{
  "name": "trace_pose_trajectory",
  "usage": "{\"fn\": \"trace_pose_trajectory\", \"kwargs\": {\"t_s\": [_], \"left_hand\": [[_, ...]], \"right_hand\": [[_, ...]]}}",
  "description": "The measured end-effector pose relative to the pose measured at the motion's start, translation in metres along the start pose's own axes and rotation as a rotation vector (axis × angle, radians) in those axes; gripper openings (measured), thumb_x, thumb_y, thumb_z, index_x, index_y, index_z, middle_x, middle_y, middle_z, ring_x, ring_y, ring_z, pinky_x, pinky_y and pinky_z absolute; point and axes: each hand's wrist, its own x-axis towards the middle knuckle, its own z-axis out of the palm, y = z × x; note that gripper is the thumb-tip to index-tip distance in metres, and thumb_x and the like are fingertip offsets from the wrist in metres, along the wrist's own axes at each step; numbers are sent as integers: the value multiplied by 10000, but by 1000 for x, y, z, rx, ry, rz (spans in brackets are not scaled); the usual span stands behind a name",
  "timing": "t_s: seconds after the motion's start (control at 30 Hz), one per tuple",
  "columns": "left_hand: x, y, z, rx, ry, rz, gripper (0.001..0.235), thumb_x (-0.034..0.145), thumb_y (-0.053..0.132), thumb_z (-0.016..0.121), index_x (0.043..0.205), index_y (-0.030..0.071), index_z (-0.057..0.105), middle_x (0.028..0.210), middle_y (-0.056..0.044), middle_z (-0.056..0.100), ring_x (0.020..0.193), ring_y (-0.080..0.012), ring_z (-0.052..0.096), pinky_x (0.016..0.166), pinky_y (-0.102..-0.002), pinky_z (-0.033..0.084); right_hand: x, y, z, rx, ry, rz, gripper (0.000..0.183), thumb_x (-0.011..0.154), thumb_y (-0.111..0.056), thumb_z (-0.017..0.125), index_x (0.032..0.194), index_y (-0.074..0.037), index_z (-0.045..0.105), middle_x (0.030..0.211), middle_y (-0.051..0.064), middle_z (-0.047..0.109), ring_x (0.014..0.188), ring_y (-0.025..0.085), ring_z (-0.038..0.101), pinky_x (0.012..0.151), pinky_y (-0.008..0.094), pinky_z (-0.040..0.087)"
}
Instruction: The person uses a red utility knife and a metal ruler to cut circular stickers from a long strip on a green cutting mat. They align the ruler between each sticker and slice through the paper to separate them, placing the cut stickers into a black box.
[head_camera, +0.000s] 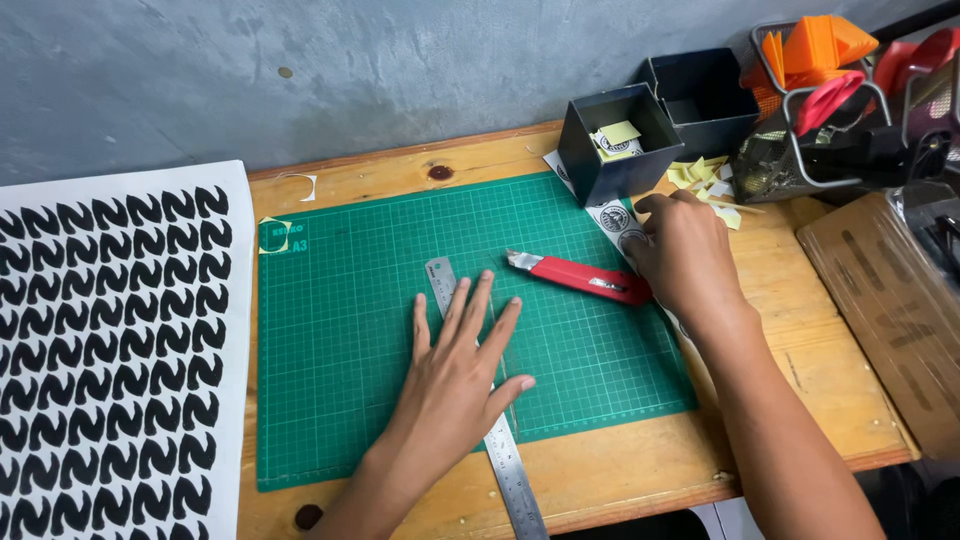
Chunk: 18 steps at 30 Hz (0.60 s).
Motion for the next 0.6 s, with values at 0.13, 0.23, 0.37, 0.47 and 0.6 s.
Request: {"fn": "trace_pose_trajectory", "kwargs": {"t_s": [0.13,0.23,0.37,0.47,0.6], "left_hand": [[1,1,-1,-34,1,8,876,1040,572,762,1727,118,462,1854,-261,277,1692,-465,300,1288,-812,172],[2,2,-1,-51,-1,16,873,1042,583,756,1720,113,471,1855,-254,280,1696,-470,291,1284,-820,170],[2,3,0,-67,-4,23,865,1041,588,755,1712,111,489,1860,-235,279,1697,-478,279,1271,-842,163],[3,3,-1,-89,5,32,820,1051,584,740,1676,98,526,1860,-230,286,1696,-492,277,1262,-855,183],[3,5,0,-72,1,27,820,1054,605,719,1678,109,526,1853,-228,303,1699,-486,265,1260,-856,187]], "right_hand": [[1,-7,-10,182,-57,91,327,897,-33,836,1206,-139,850,1032,120,823,994,388,743,842,535,536],[2,-6,-12,275,-90,125,258,925,-26,842,1155,-139,859,946,49,824,908,267,748,810,447,534],[-1,-12,-25,444,-162,110,244,962,3,761,1157,-84,877,863,16,802,823,114,700,788,318,537],[2,-7,-21,555,-218,95,201,1019,-19,789,1196,-79,862,844,18,765,792,92,648,710,298,504],[-1,-18,-18,631,-245,45,242,1021,-20,816,1257,-71,835,897,36,798,828,91,704,726,273,547]]}}
